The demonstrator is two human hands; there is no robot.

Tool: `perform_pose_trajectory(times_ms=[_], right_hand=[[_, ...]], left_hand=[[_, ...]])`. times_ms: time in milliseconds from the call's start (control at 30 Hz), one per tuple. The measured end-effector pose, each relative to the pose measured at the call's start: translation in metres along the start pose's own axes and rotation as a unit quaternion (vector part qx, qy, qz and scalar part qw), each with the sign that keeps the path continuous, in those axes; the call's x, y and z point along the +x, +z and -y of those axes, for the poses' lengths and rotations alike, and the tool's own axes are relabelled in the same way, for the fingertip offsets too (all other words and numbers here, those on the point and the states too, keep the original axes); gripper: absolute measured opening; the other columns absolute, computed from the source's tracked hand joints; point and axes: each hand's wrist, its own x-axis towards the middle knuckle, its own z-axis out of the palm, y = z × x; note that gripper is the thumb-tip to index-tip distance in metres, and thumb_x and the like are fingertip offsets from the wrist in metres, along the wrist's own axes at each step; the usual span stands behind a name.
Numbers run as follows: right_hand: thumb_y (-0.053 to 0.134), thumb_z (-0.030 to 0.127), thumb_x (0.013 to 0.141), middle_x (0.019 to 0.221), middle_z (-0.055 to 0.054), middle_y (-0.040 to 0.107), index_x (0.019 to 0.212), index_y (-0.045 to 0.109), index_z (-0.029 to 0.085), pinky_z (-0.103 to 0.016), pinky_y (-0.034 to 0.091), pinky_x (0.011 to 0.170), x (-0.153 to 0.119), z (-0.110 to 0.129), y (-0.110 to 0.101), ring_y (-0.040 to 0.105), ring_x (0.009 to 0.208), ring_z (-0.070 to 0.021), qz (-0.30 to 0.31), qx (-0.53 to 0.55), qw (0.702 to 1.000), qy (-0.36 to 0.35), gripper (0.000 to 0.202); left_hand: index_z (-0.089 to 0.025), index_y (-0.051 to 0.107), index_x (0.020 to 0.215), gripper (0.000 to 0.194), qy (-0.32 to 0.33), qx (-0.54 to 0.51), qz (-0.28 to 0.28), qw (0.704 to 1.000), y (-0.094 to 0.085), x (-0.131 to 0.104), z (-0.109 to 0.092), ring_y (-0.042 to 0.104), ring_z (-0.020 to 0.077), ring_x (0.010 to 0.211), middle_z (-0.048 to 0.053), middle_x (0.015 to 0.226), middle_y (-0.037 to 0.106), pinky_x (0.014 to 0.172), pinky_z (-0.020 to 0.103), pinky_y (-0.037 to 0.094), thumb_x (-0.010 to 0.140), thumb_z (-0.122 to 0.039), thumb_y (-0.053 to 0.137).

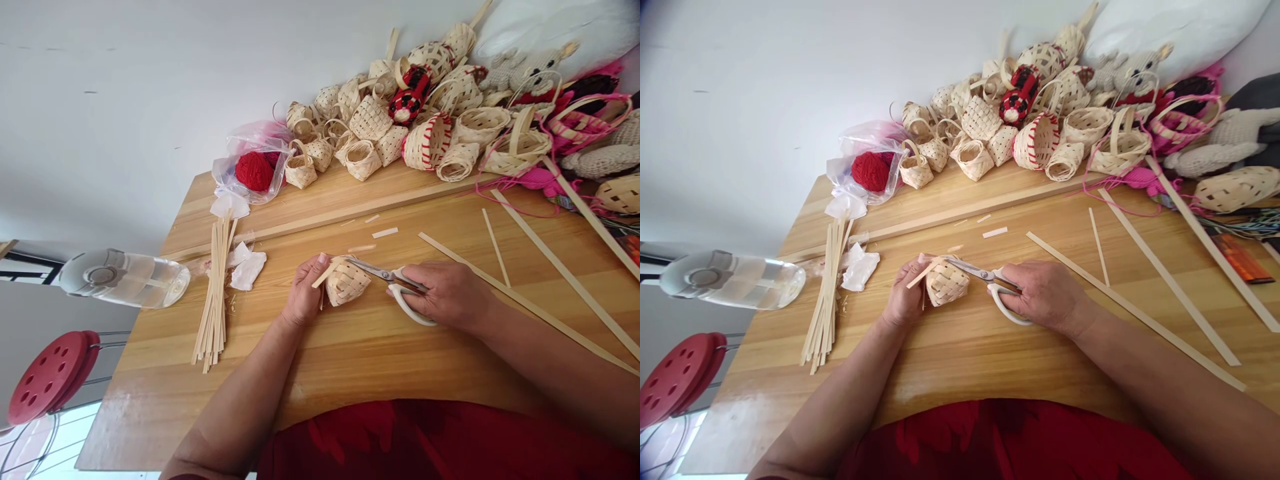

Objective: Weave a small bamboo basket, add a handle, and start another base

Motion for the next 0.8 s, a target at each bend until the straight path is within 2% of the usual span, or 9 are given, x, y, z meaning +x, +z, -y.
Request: perform_pose_trajectory(times_ms=[133, 233, 333, 433, 633, 800], right_hand=[[0.058, 0.038, 0.094, 0.061, 0.002, 0.058, 0.068, 0.049, 0.024, -0.030, 0.032, 0.060, -0.0009, -0.0002, 0.0028, 0.050, 0.057, -0.0150, 0.001, -0.006, 1.000, 0.001, 0.032], [0.058, 0.043, 0.094, 0.058, 0.003, 0.056, 0.066, 0.048, 0.024, -0.031, 0.031, 0.059, -0.0013, -0.0013, 0.0040, 0.048, 0.055, -0.0150, 0.009, 0.001, 1.000, 0.016, 0.035], [0.057, 0.045, 0.094, 0.057, 0.003, 0.053, 0.065, 0.047, 0.024, -0.030, 0.030, 0.056, -0.0011, -0.0016, 0.0034, 0.046, 0.053, -0.0144, 0.017, 0.021, 0.999, 0.033, 0.037], [0.057, 0.047, 0.094, 0.055, 0.004, 0.053, 0.064, 0.048, 0.024, -0.030, 0.030, 0.055, -0.0005, -0.0015, 0.0013, 0.045, 0.051, -0.0140, 0.030, 0.042, 0.997, 0.049, 0.039], [0.058, 0.045, 0.093, 0.054, 0.004, 0.054, 0.064, 0.052, 0.024, -0.029, 0.030, 0.053, -0.0002, -0.0036, -0.0006, 0.047, 0.050, -0.0142, 0.042, 0.057, 0.996, 0.057, 0.036], [0.064, 0.050, 0.091, 0.054, 0.004, 0.055, 0.065, 0.055, 0.024, -0.029, 0.031, 0.053, -0.0001, -0.0081, -0.0018, 0.046, 0.049, -0.0129, 0.002, 0.052, 0.996, 0.076, 0.038]], left_hand=[[-0.015, 0.075, 0.084, 0.053, -0.018, -0.031, -0.009, 0.999, 0.0021, 0.0005, -0.0029, 0.065, 0.0173, 0.057, 0.004, 0.068, 0.072, 0.055, 0.028, 0.050, 0.074, -0.067, 0.080], [-0.014, 0.076, 0.087, 0.054, -0.045, -0.069, -0.012, 0.997, -0.0008, 0.0010, -0.0034, 0.071, 0.0221, 0.067, 0.007, 0.073, 0.075, 0.065, 0.033, 0.056, 0.074, -0.066, 0.077], [-0.014, 0.076, 0.089, 0.045, -0.081, -0.107, -0.031, 0.990, -0.0048, 0.0017, -0.0039, 0.075, 0.0287, 0.081, 0.008, 0.079, 0.077, 0.076, 0.039, 0.059, 0.072, -0.056, 0.074], [-0.015, 0.077, 0.090, 0.039, -0.088, -0.111, -0.017, 0.990, -0.0070, 0.0023, -0.0047, 0.076, 0.0318, 0.087, 0.009, 0.083, 0.078, 0.078, 0.041, 0.059, 0.067, -0.046, 0.072], [-0.013, 0.079, 0.091, 0.040, -0.082, -0.080, 0.041, 0.993, -0.0066, 0.0040, -0.0077, 0.072, 0.0252, 0.075, 0.011, 0.085, 0.078, 0.073, 0.036, 0.057, 0.064, -0.042, 0.080], [-0.015, 0.076, 0.077, 0.040, -0.070, -0.088, 0.032, 0.993, -0.0067, 0.0057, -0.0082, 0.061, 0.0142, 0.056, 0.004, 0.066, 0.070, 0.060, 0.028, 0.052, 0.057, -0.046, 0.092]])
